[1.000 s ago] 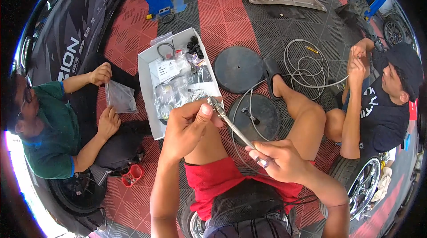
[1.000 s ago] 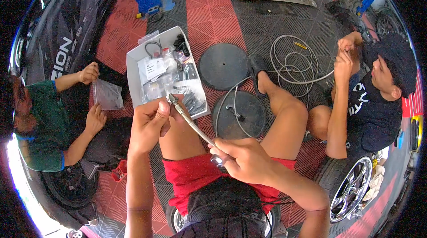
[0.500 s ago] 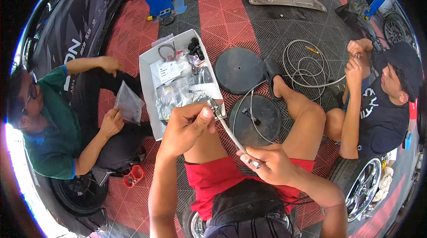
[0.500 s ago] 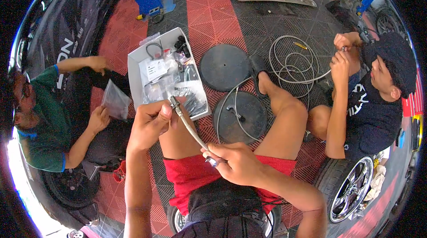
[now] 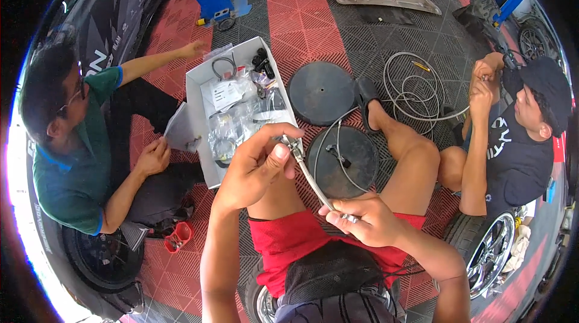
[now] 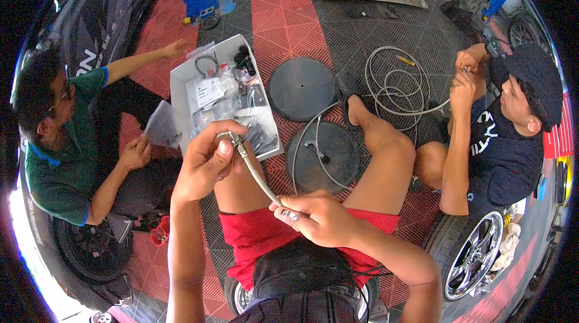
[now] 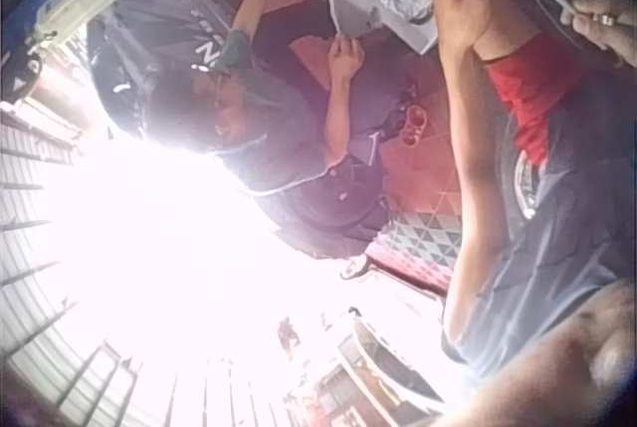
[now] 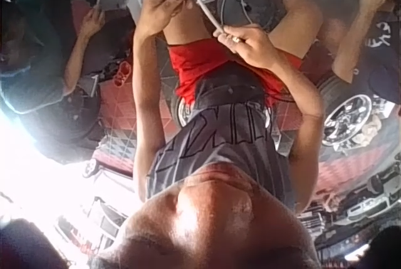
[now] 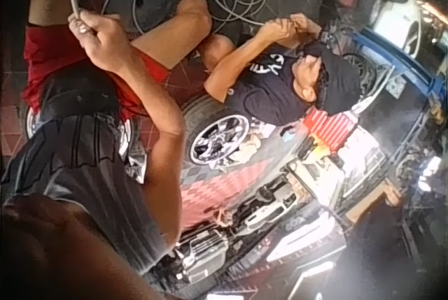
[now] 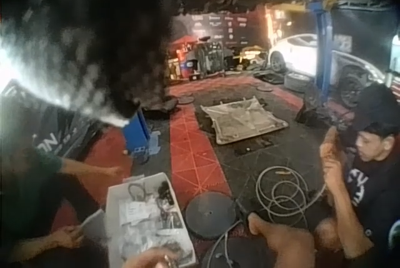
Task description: Assembling and tightening fittings onto stainless steel braided hoses using wrenches.
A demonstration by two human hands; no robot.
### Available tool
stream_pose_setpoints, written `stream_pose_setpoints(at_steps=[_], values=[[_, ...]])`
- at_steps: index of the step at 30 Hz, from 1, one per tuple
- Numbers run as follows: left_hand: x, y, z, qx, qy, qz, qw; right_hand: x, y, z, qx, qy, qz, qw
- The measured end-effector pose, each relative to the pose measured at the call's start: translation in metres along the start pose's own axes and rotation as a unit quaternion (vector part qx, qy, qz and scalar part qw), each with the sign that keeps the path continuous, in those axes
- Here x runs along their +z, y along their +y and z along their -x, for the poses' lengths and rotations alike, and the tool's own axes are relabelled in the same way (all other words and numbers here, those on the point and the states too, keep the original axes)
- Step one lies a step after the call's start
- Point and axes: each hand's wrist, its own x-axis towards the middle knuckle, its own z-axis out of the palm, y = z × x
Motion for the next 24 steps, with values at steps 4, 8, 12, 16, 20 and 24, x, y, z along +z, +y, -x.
stream_pose_setpoints(at_steps=[4, 8, 12, 16, 20, 24], values=[[0.002, -0.002, -0.001, 0.041, -0.011, 0.026, 0.999, -0.001, 0.003, 0.003, -0.011, 0.011, -0.011, 1.000], [0.005, 0.001, -0.004, 0.047, 0.000, 0.008, 0.999, -0.014, 0.000, 0.004, -0.042, 0.042, 0.057, 0.997], [0.013, 0.005, -0.010, 0.052, 0.043, 0.019, 0.998, -0.051, -0.004, 0.002, -0.084, 0.146, 0.112, 0.979], [0.022, 0.026, -0.021, 0.170, 0.144, 0.052, 0.973, -0.084, -0.046, -0.023, -0.178, 0.185, 0.220, 0.941], [0.028, 0.057, -0.041, 0.263, 0.183, 0.100, 0.942, -0.107, -0.089, -0.030, -0.290, 0.203, 0.314, 0.881], [0.049, 0.111, -0.055, 0.340, 0.140, 0.158, 0.916, -0.118, -0.156, 0.003, -0.284, 0.240, 0.366, 0.853]])
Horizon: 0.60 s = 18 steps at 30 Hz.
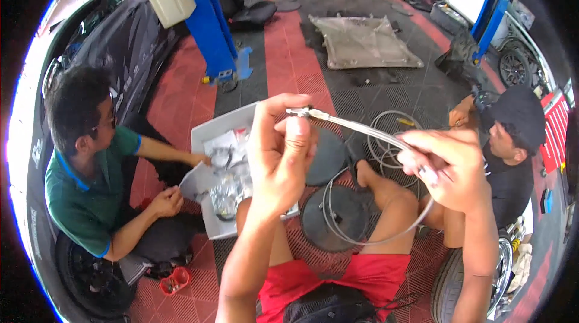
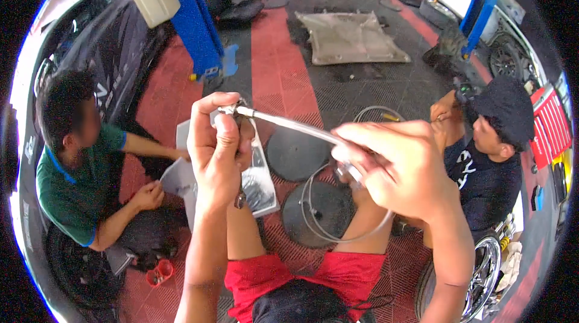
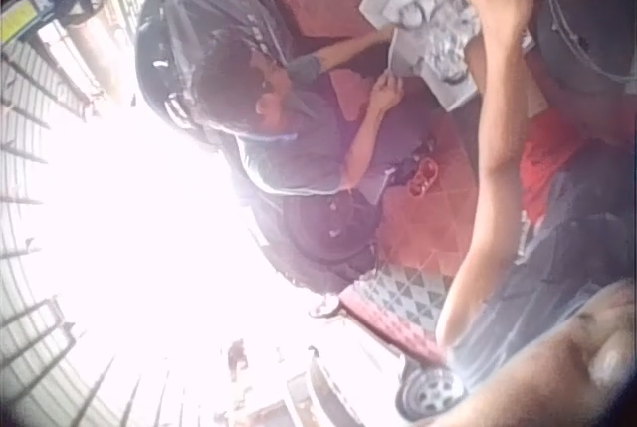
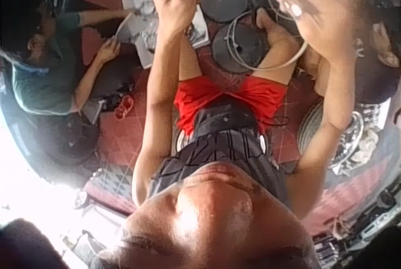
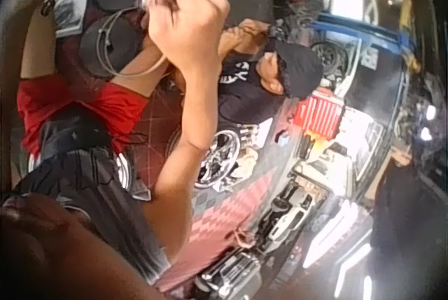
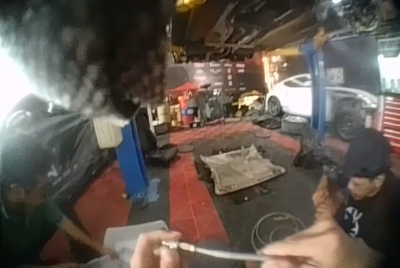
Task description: Assembling and tightening fittings onto stainless steel braided hoses using wrenches.
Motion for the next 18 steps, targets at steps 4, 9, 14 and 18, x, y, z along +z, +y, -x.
stream_pose_setpoints(at_steps=[4, 9, 14, 18], values=[[0.044, 0.001, 0.005, -0.023, -0.093, 0.068, 0.993, -0.045, -0.032, 0.042, 0.117, -0.040, 0.022, 0.992], [0.076, -0.043, 0.041, -0.060, -0.211, -0.025, 0.975, -0.054, -0.005, 0.148, 0.292, -0.005, -0.017, 0.956], [0.084, -0.055, 0.058, -0.084, -0.252, -0.053, 0.963, -0.071, -0.011, 0.153, 0.423, -0.031, -0.147, 0.893], [0.093, -0.051, 0.075, -0.055, -0.289, -0.110, 0.949, -0.087, -0.014, 0.148, 0.363, -0.053, -0.054, 0.929]])
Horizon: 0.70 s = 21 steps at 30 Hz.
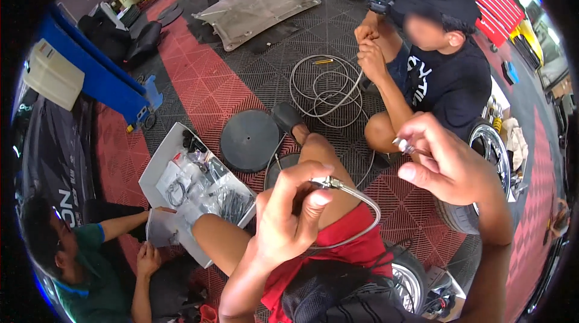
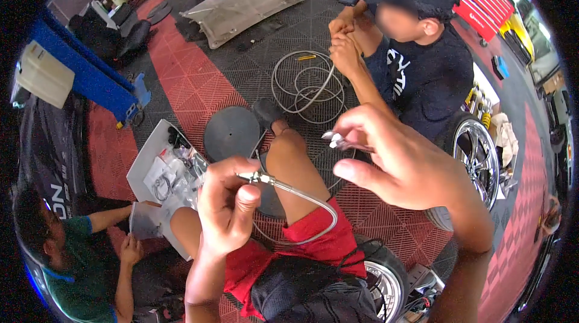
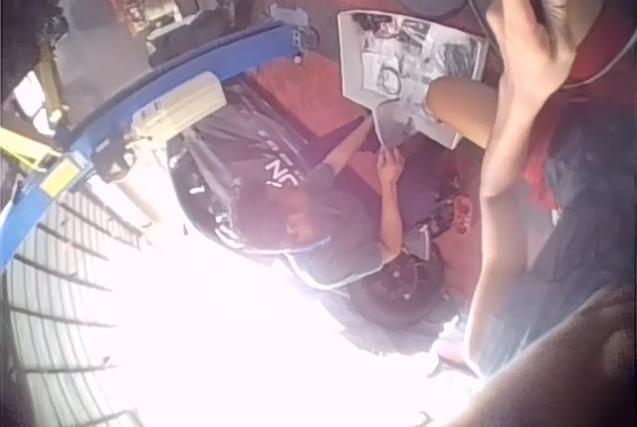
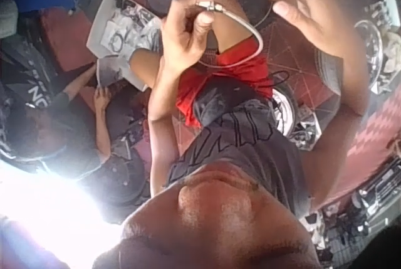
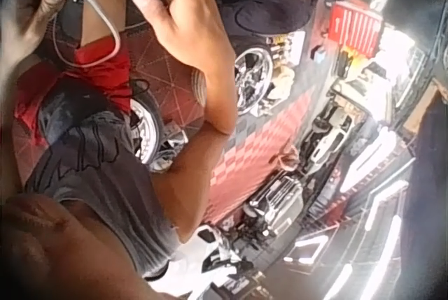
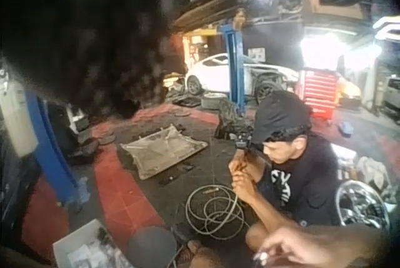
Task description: Assembling and tightening fittings onto stainless steel braided hoses using wrenches.
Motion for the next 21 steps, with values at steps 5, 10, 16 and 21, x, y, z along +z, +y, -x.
stream_pose_setpoints(at_steps=[5, 10, 16, 21], values=[[0.001, 0.009, 0.006, -0.010, -0.031, -0.037, 0.999, 0.005, -0.024, -0.012, -0.095, -0.124, 0.181, 0.971], [-0.020, -0.003, 0.009, -0.099, -0.079, -0.045, 0.991, 0.022, -0.012, -0.040, -0.047, -0.262, 0.122, 0.956], [-0.053, -0.062, 0.010, -0.121, -0.171, -0.081, 0.975, 0.090, 0.051, -0.054, -0.043, -0.178, 0.056, 0.981], [-0.064, -0.061, 0.027, -0.144, -0.171, -0.110, 0.969, 0.128, 0.067, -0.071, -0.100, -0.141, 0.125, 0.977]])
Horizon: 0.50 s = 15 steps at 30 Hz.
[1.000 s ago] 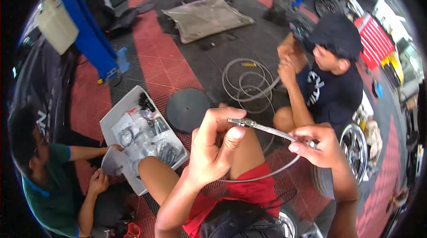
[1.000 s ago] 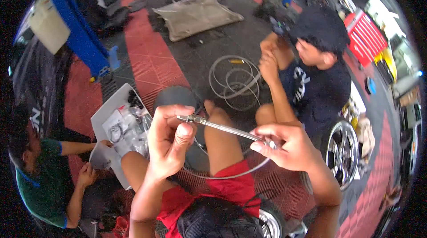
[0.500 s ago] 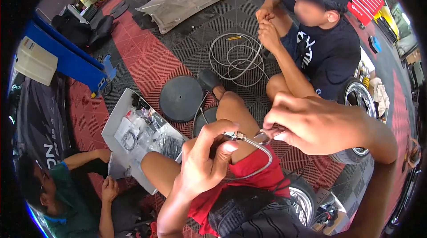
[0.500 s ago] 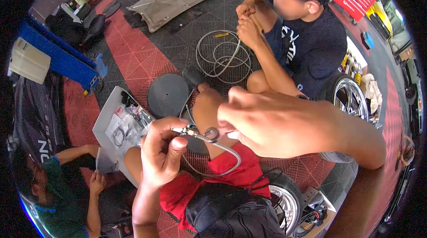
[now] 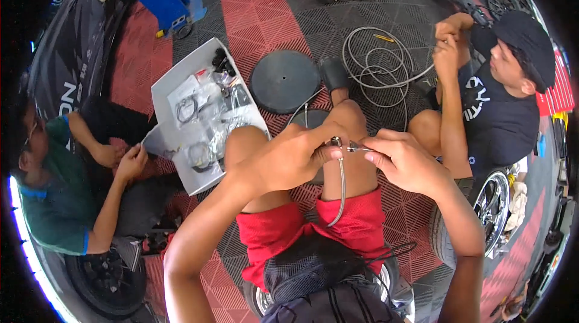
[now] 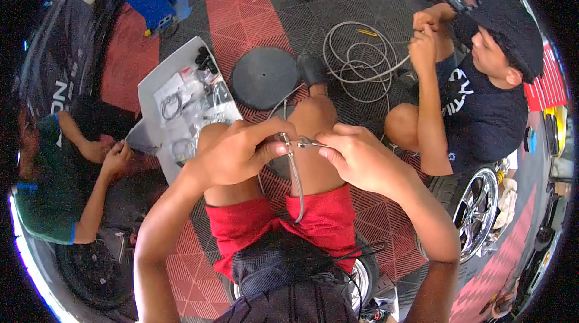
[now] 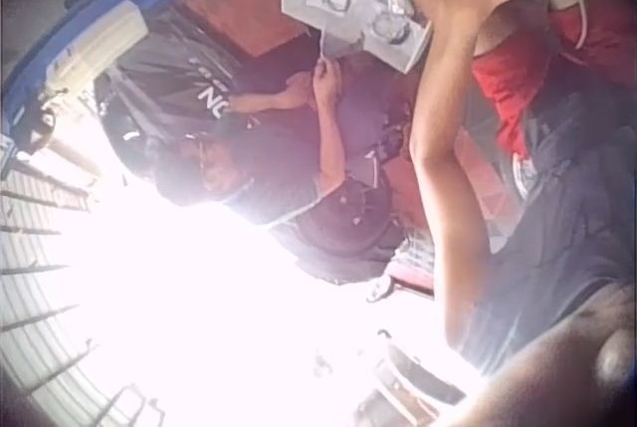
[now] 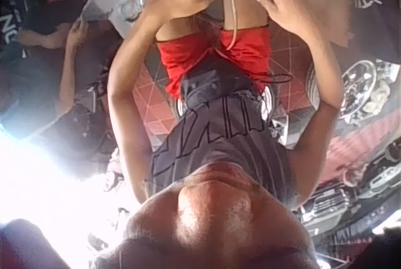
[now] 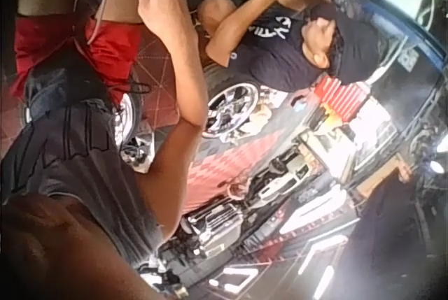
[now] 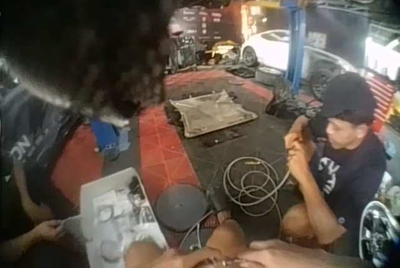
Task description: Assembling and tightening fittings onto stainless steel braided hoses using wrenches.
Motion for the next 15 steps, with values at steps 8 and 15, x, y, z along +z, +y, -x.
stream_pose_setpoints(at_steps=[8, 15], values=[[-0.012, -0.032, 0.011, -0.063, -0.044, 0.124, 0.989, -0.006, -0.007, -0.025, -0.063, -0.122, 0.013, 0.990], [-0.004, -0.043, -0.003, -0.055, -0.044, 0.132, 0.989, -0.012, -0.014, -0.021, -0.068, -0.096, 0.130, 0.984]])
